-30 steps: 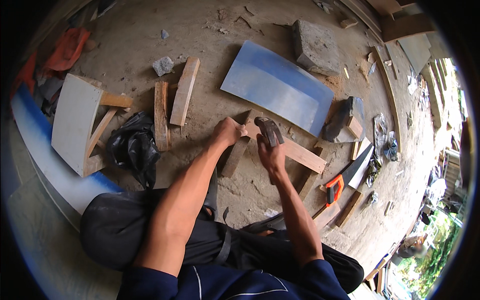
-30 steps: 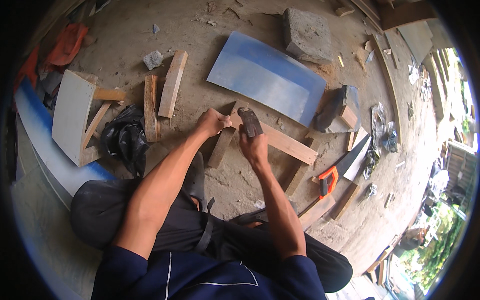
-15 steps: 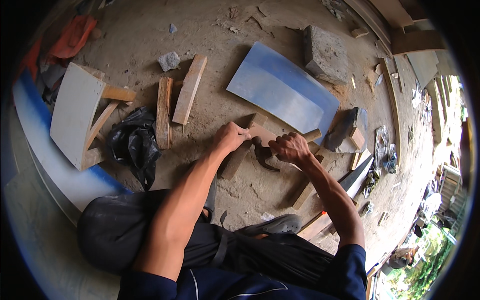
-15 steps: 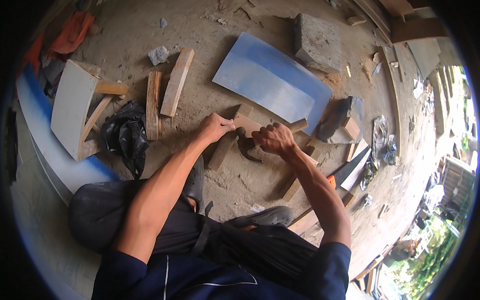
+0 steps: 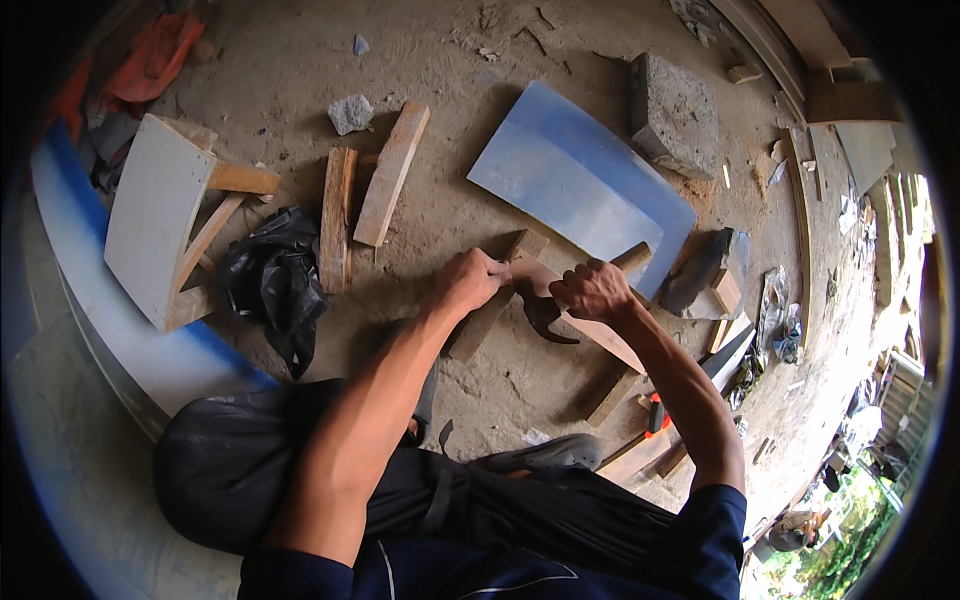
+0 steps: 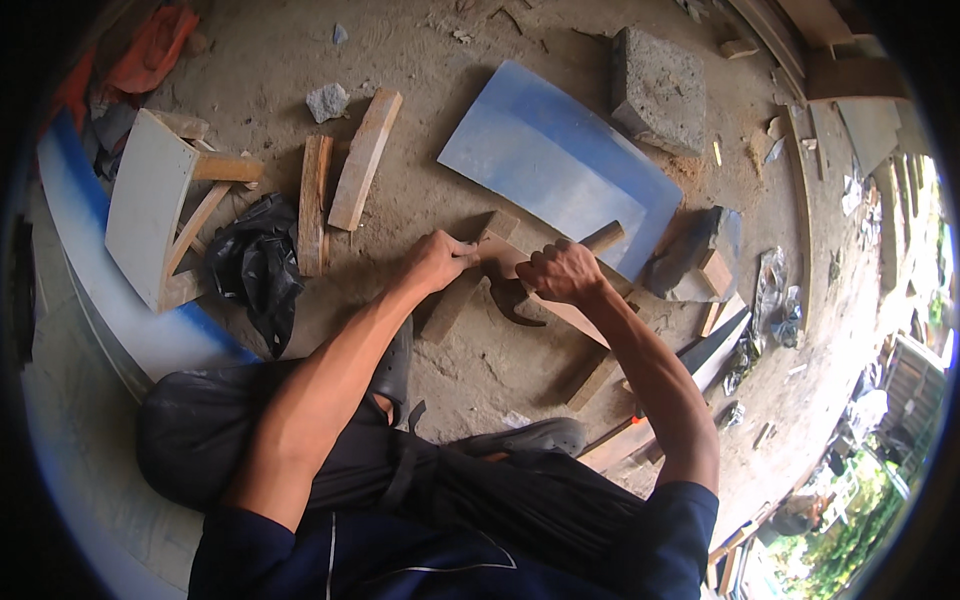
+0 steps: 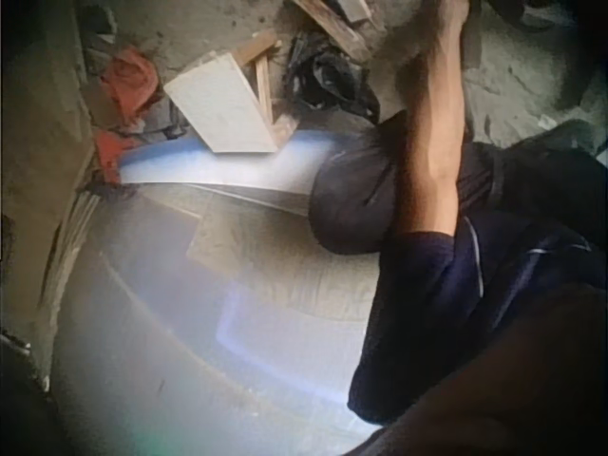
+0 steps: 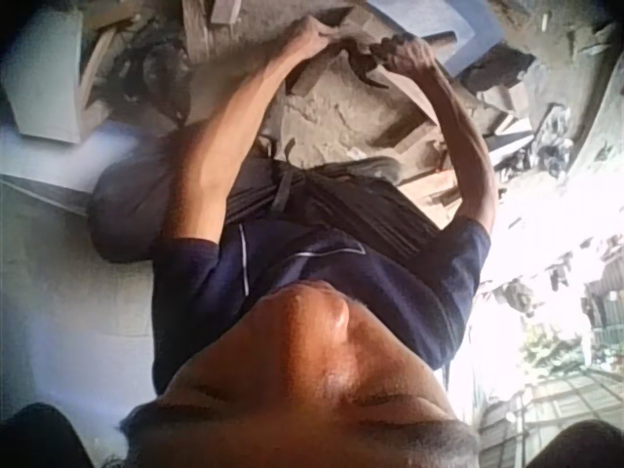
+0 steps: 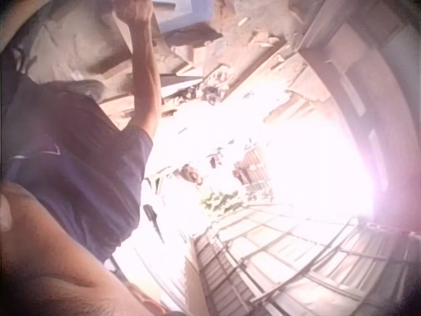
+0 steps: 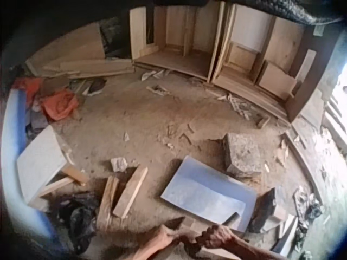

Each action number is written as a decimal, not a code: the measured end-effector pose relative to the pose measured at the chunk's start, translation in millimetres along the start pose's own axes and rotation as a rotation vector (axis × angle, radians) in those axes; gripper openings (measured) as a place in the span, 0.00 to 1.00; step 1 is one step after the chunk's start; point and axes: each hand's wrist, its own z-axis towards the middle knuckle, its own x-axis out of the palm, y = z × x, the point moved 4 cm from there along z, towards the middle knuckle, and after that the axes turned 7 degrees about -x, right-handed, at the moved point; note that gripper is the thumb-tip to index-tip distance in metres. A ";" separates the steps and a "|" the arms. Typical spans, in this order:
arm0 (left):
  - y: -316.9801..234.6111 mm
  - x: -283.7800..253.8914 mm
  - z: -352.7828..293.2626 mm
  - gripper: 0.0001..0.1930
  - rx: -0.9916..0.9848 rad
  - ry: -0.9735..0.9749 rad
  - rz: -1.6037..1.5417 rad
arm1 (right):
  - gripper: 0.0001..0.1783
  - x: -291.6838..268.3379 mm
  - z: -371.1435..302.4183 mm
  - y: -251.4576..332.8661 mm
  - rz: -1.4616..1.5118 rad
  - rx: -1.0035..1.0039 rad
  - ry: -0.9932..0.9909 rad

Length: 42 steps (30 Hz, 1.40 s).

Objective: The person sits on the floor and assembles a small wooden frame by positioning planks and hammering nails into place. They repeatedly adjust the pieces and use a hammer to secure the joints.

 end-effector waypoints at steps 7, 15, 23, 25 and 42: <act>-5.2 -2.6 0.1 0.15 -0.015 -0.032 0.055 | 0.02 4.4 3.8 -4.5 -0.003 0.118 0.054; -2.4 -0.3 -1.1 0.14 -0.060 -0.029 0.103 | 0.02 0.4 5.7 -5.0 -0.001 -0.041 0.011; -2.4 -0.4 3.9 0.14 0.000 -0.026 0.057 | 0.01 -1.0 7.3 -11.2 -0.086 0.018 -0.022; -0.1 -0.5 2.0 0.14 -0.042 0.003 0.047 | 0.01 -7.6 12.6 -7.6 -0.015 0.219 0.009; 4.6 -0.5 6.1 0.18 0.084 -0.046 -0.035 | 0.09 -9.4 -1.5 29.7 0.644 0.950 -0.539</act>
